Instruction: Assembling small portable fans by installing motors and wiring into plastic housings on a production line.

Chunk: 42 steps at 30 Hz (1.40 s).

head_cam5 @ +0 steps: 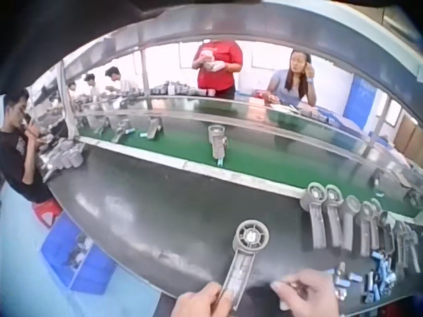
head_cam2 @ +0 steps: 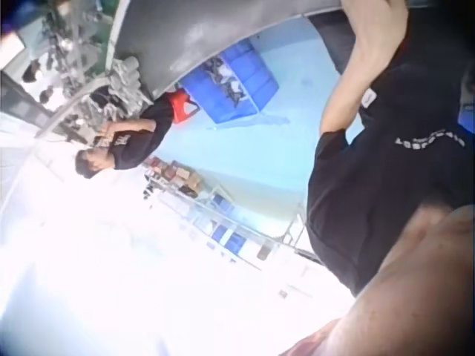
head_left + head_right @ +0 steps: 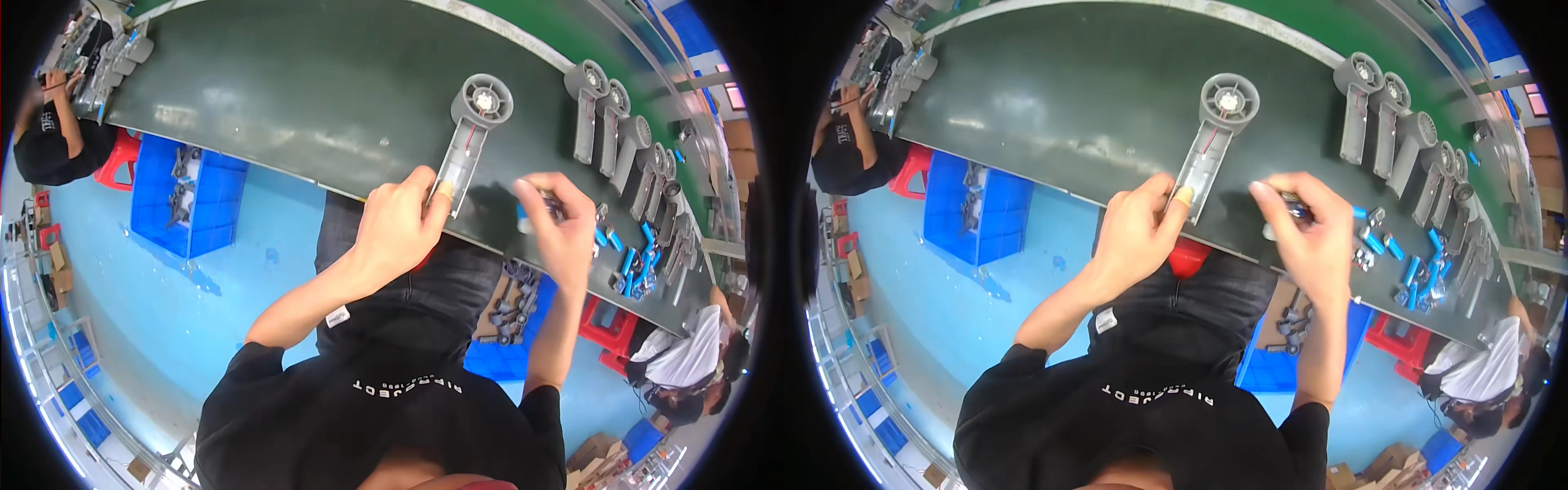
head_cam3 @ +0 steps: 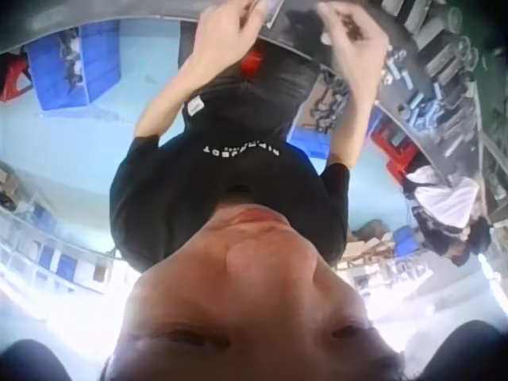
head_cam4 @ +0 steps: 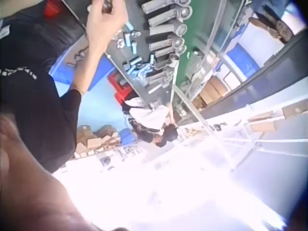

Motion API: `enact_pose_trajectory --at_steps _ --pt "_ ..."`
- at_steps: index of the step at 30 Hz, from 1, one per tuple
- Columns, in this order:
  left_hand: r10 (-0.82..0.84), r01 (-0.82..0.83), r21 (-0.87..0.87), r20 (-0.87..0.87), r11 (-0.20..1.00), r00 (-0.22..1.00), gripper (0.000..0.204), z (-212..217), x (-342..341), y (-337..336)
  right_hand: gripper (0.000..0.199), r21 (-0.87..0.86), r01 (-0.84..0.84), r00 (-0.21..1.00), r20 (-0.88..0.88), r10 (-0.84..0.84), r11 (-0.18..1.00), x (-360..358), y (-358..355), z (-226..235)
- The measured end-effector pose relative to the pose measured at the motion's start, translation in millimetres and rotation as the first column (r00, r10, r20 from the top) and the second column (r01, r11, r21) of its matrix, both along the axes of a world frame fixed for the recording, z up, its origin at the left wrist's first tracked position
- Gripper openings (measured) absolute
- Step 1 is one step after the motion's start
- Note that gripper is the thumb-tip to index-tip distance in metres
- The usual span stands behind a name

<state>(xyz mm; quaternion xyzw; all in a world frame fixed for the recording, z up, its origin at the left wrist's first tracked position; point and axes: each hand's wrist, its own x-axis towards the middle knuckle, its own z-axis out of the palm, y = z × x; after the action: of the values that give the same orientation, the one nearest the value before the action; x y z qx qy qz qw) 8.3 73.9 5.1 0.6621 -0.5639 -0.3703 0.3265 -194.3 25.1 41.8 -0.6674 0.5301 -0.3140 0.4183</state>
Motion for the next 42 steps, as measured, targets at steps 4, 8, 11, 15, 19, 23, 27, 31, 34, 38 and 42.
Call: enact_pose_trajectory --at_steps 4,8,11,15,19,23,27,31,34,38,42 --pt "0.046 -0.051 -0.129 -0.038 0.990 0.998 0.020 -13 1 12 0.016 -0.336 -0.081 0.981 -0.195 0.015 0.938 41 7 -10" --pt "0.020 -0.003 -0.252 0.068 0.968 0.997 0.016 -9 19 10 0.021 -0.475 -0.136 0.961 -0.277 -0.001 0.869 54 4 -19" --pt "0.004 0.014 -0.458 0.039 0.889 0.999 0.017 -4 28 -5 0.021 -0.498 -0.240 0.912 -0.410 0.018 0.833 48 0 -22" --pt "-0.209 0.095 -0.635 -0.106 0.767 0.972 0.025 -7 22 -37 0.012 -0.451 0.014 0.996 -0.075 -0.054 0.892 47 -5 -38" --pt "-0.341 0.201 -0.664 -0.087 0.720 0.936 0.024 -22 10 -62 0.011 0.109 0.163 0.951 0.249 -0.186 0.981 43 -10 -26" --pt "-0.342 0.227 -0.734 -0.007 0.640 0.940 0.020 -30 4 -71 0.011 0.307 0.122 0.897 0.374 -0.238 0.944 32 -18 -31" --pt "-0.339 0.229 -0.747 0.005 0.625 0.941 0.019 -30 5 -71 0.013 0.382 0.054 0.878 0.422 -0.226 0.923 28 -18 -31" --pt "-0.351 0.226 -0.704 -0.034 0.673 0.936 0.018 -30 5 -69 0.026 0.309 0.076 0.895 0.398 -0.202 0.948 26 -12 -26" --pt "-0.339 0.199 -0.727 -0.050 0.657 0.939 0.017 -33 4 -70 0.040 0.288 0.038 0.869 0.464 -0.174 0.957 17 -6 -25" --pt "-0.343 0.199 -0.698 -0.071 0.687 0.937 0.014 -26 4 -71 0.040 0.150 0.051 0.933 0.345 -0.101 0.987 21 -3 -24" --pt "-0.357 0.190 -0.629 -0.149 0.754 0.922 0.011 -21 2 -71 0.035 0.065 0.153 0.945 0.283 -0.165 0.986 24 -6 -31"
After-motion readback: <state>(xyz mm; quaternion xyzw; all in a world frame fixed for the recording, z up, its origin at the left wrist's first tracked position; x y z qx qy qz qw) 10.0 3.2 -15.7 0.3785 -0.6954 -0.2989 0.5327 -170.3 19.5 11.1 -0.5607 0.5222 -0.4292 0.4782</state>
